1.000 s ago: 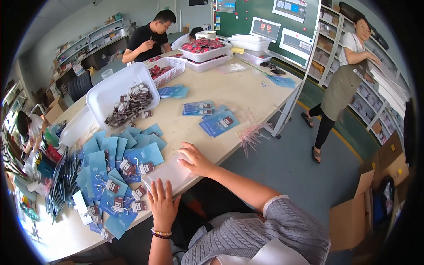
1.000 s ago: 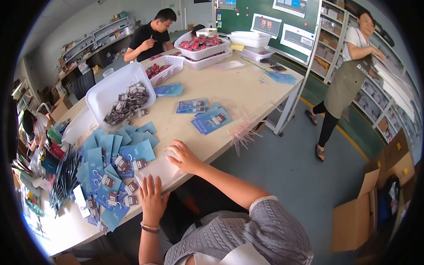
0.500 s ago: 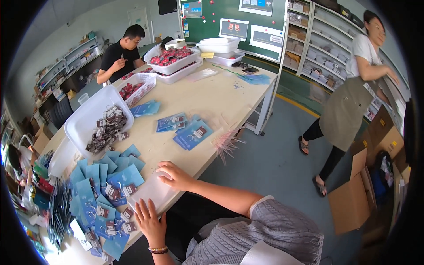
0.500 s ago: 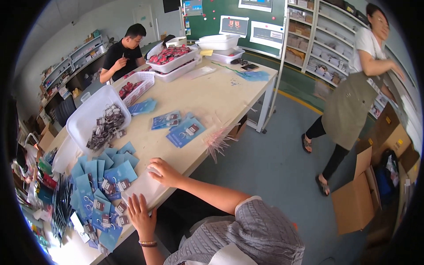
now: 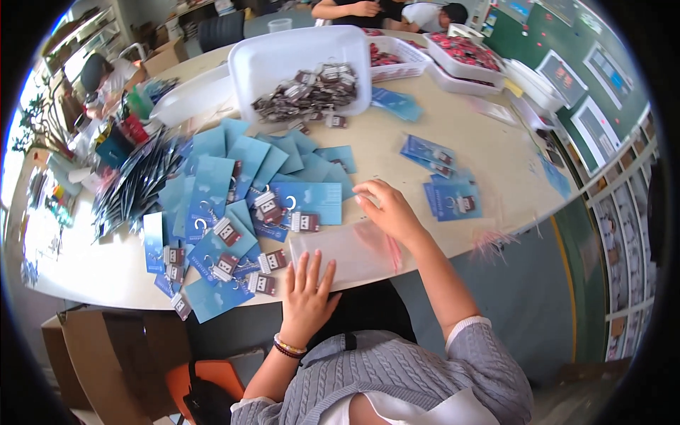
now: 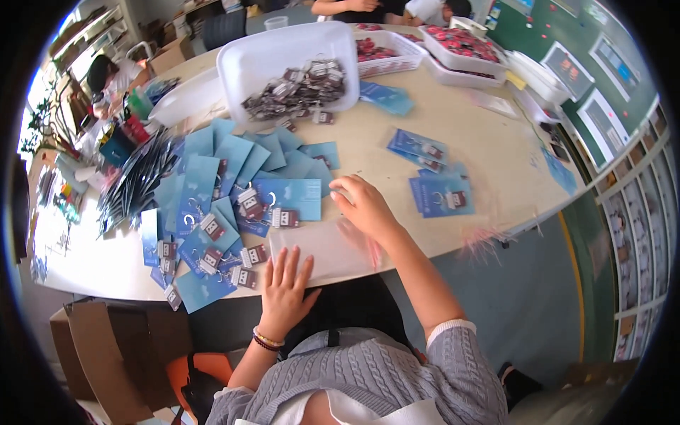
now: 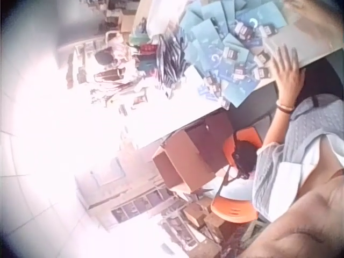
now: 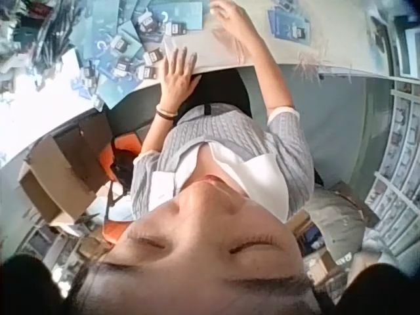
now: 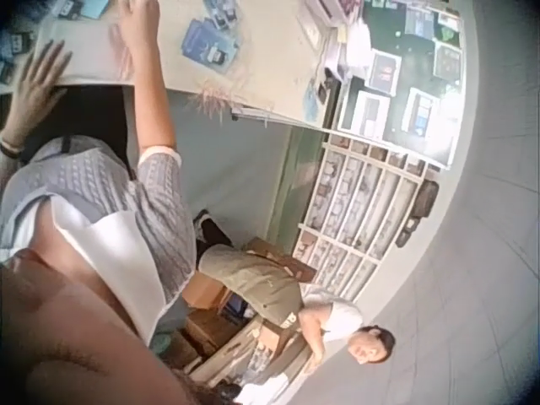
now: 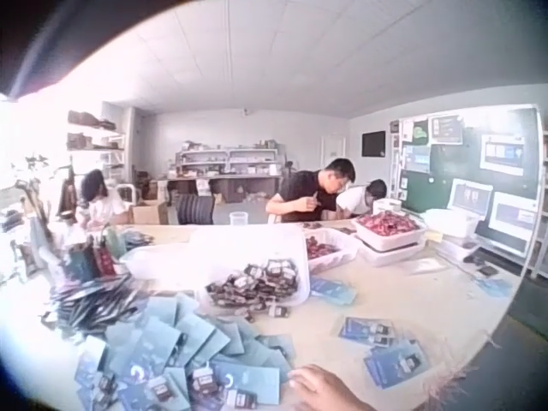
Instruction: The person packages keychains by hand, inserting them with cardboard backings into small plastic bags.
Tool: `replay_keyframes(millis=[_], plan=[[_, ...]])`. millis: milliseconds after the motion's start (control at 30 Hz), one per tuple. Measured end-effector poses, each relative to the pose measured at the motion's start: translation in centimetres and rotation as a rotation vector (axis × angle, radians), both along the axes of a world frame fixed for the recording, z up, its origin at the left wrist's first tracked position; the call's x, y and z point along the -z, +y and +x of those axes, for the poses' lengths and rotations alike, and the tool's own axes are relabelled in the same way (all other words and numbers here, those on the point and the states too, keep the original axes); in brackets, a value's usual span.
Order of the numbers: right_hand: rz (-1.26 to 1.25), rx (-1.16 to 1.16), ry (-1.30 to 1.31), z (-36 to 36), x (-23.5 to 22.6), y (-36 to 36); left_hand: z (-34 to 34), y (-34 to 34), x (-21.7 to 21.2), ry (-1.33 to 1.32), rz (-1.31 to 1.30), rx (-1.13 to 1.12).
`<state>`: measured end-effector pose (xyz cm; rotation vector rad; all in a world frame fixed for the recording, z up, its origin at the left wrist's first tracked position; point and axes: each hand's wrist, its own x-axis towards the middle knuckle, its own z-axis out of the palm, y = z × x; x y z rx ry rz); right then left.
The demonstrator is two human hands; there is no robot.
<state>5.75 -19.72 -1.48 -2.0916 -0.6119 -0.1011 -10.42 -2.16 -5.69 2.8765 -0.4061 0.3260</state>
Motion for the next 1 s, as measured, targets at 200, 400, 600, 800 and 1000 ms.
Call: replay_keyframes(millis=[200, 400, 600, 800, 1000], plan=[[-0.476, -0.07, -0.338, 2.3, 0.5, 6.3, 0.1, 0.2, -0.5, 0.042, 0.008, 0.018], [-0.601, -0.02, -0.178, 4.0, 1.2, 6.2, 0.3, 0.5, -0.4, 0.062, -0.006, 0.05], [-0.67, -0.02, -0.172, 1.6, 0.7, 8.2, 0.3, 0.3, -0.1, 0.044, 0.005, 0.033], [-0.367, -0.087, -0.186, 3.6, 2.2, 5.8, 0.0, 1.0, -2.1, 0.043, -0.22, 0.05], [0.315, -0.255, 0.386, 4.4, -0.9, 2.0, 4.1, 1.7, -4.4, -0.294, -0.9, -0.066]])
